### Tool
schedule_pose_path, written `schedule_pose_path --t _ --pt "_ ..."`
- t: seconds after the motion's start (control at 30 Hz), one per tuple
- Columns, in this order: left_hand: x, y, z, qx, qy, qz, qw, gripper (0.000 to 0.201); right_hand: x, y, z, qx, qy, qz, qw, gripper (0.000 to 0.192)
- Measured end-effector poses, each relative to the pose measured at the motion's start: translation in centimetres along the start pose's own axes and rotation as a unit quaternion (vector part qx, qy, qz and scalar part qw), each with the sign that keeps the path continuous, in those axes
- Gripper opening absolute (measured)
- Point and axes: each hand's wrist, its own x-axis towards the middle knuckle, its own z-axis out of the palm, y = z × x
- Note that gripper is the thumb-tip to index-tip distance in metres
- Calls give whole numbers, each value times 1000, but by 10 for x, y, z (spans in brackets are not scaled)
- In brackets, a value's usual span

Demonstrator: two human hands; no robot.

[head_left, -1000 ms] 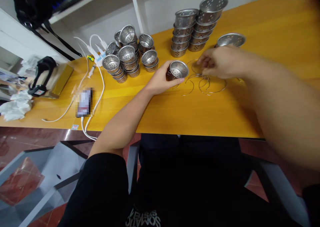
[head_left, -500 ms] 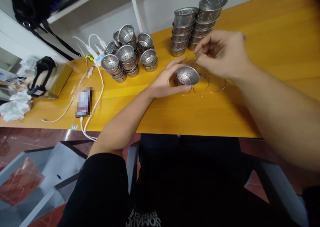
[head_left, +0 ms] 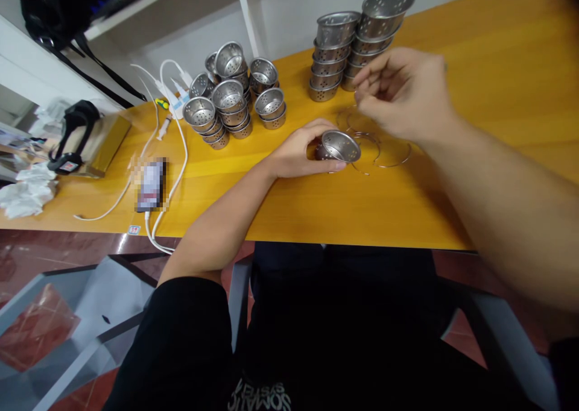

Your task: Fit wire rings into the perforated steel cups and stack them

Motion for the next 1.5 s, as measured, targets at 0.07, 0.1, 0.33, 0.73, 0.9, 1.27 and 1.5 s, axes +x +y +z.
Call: schedule_pose_path --t 0.07,0.1,0.33,0.73,0.9,1.27,1.5 --pt "1 -3 0 -8 14 0 1000 87 -1 1 1 26 -18 19 999 44" --pt "2 -5 0 -12 22 3 1000 86 -1 1 1 37 -30 29 998 49" --pt "4 -17 -3 -39 65 24 997 84 -2 -5 10 58 -24 60 996 53" --pt "7 -40 8 -9 98 8 995 98 2 4 -4 -35 54 51 997 59" --pt "8 -42 8 11 118 -3 993 106 1 5 -5 -42 42 38 998 65" --pt "8 -38 8 37 139 -13 990 106 -2 1 1 -40 -14 43 998 67" --pt "9 -40 9 41 125 2 991 107 -4 -4 3 -44 -30 27 998 66"
